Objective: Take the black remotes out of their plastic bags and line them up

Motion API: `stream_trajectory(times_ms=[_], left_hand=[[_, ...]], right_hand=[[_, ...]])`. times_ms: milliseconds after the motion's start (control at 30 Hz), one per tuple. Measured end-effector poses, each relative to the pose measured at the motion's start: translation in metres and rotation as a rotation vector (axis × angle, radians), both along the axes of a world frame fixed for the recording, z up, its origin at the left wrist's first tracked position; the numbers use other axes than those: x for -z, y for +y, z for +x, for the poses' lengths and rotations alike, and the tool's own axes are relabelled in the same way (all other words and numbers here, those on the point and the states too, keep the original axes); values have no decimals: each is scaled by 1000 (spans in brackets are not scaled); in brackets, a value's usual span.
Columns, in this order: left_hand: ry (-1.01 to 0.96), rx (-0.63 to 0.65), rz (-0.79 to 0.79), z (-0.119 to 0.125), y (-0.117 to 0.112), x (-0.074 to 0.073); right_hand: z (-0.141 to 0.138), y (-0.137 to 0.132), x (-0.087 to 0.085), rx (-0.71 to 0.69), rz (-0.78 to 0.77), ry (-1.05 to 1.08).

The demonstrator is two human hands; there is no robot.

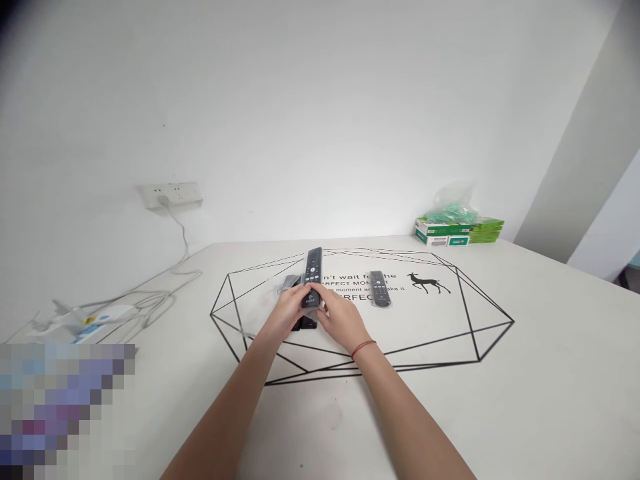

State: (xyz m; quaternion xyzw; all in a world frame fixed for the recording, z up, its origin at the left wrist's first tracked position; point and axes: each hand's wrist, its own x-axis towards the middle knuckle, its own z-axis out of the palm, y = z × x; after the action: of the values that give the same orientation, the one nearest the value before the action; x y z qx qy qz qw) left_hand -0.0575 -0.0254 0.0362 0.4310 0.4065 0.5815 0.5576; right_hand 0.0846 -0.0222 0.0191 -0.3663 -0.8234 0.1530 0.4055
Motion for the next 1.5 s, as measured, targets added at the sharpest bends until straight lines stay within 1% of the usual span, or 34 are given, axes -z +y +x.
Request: stream_trajectory(times_ms=[100, 167, 233, 267, 333, 367, 433, 500, 533, 567, 600, 633, 700, 767, 833, 867, 933, 1000, 1033, 1133, 1233, 1300, 1400, 1500], left_hand=[[33, 63, -61, 1, -2, 2], [45, 128, -134, 0, -2, 4], [48, 189, -207, -1, -1, 6], [45, 200, -221, -2, 0, 7], [27, 181, -192, -4, 3, 8], [19, 162, -159, -5, 4, 8], [25, 130, -92, -7, 6, 9], [57, 106, -39, -7, 7, 10], [76, 91, -17, -7, 7, 11], [94, 73, 0, -7, 7, 13], [110, 59, 12, -6, 7, 15], [126, 51, 24, -4, 7, 17], [164, 46, 38, -1, 9, 22], [229, 1, 37, 2, 12, 27], [324, -103, 31, 4, 15, 29], [370, -150, 28, 4, 17, 30], [436, -197, 27, 3, 18, 29], [465, -191, 18, 1, 18, 27], [477, -188, 12, 0, 18, 26], [511, -196, 7, -3, 17, 22], [523, -218, 15, -5, 16, 20], [522, -234, 26, -8, 17, 19], [516, -280, 47, -17, 18, 16], [501, -348, 57, -29, 19, 14]], right_hand=[[2, 2, 1, 126, 155, -97], [3, 2, 1, 181, 232, -153], [4, 2, 1, 215, 260, -194], [5, 3, 0, 226, 248, -198], [6, 4, 0, 234, 160, -149], [6, 6, 0, 219, 82, -95], [7, 8, 0, 136, -152, 70], [9, 9, -1, 1, -441, 272], [9, 9, -2, -67, -569, 357], [9, 8, -3, -122, -665, 416], [9, 8, -4, -158, -722, 450], [9, 7, -5, -176, -746, 469], [7, 6, -4, -170, -749, 507], [7, 9, -2, -121, -763, 567], [9, 15, 4, -26, -778, 565], [12, 19, 7, 49, -763, 519], [18, 27, 16, 242, -665, 321], [24, 33, 23, 413, -542, 110], [26, 36, 26, 471, -500, 47], [30, 38, 32, 560, -435, -88], [29, 38, 35, 653, -300, -341], [29, 40, 38, 716, -205, -443], [32, 46, 41, 795, -126, -463], [36, 47, 41, 838, -91, -438]])
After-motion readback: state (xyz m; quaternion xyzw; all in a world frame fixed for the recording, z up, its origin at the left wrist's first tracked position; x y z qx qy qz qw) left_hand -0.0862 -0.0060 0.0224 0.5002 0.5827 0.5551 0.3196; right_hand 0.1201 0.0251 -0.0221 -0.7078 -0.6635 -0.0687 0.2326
